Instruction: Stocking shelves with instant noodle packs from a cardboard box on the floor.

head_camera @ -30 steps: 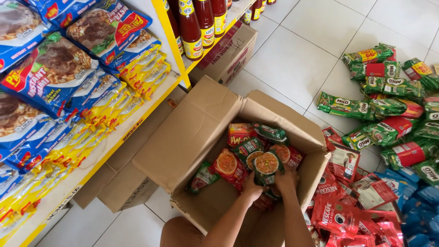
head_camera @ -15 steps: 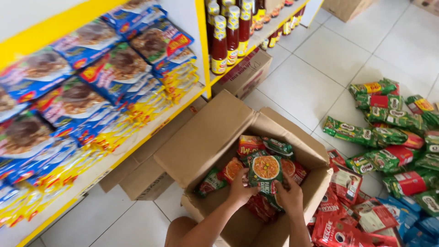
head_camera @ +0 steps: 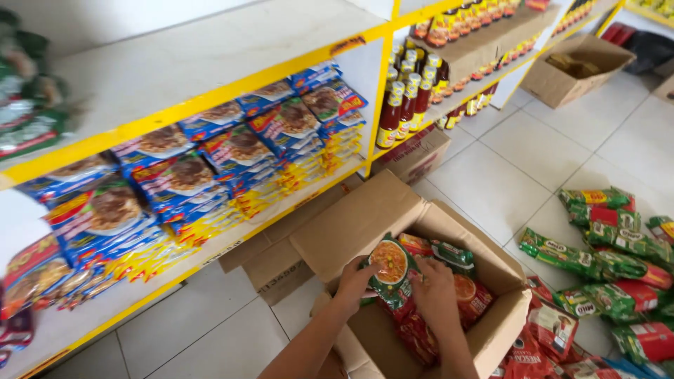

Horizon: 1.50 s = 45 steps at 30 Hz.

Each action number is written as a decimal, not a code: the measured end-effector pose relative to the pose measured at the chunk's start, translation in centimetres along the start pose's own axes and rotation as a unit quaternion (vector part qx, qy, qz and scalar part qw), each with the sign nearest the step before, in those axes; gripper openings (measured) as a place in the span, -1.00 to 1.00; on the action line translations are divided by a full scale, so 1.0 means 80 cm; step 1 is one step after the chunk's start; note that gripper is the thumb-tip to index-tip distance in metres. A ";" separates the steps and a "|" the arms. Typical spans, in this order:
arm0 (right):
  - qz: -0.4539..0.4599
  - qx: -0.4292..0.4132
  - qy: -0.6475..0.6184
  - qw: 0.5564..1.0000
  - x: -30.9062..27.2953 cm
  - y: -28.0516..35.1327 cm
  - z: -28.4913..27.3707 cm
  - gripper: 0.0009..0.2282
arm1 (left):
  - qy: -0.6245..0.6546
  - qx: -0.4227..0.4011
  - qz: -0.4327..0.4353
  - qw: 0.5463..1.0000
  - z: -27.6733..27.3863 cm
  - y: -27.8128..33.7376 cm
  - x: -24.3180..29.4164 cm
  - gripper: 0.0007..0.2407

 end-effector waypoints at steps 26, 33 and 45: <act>-0.252 -0.058 -0.205 0.944 -0.457 0.026 0.013 -0.42 | 0.219 0.136 0.375 0.891 -0.248 0.438 0.006 -0.57; -0.304 -0.085 -0.266 0.911 -0.572 0.028 0.034 -0.44 | 0.210 0.253 0.476 0.816 -0.306 0.552 -0.005 -0.63; -0.454 -0.031 -0.357 0.816 -0.757 -0.029 0.019 -0.48 | 0.134 0.380 0.623 0.670 -0.371 0.720 0.048 -0.61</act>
Point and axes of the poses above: each hand's wrist, its own y-axis away from the middle knuckle, its own z-axis out of the palm, x = y × z, the point moved 3 cm from there along -y, towards the middle knuckle, and after that the axes turned 12 degrees about -z, right-handed, at the moved point
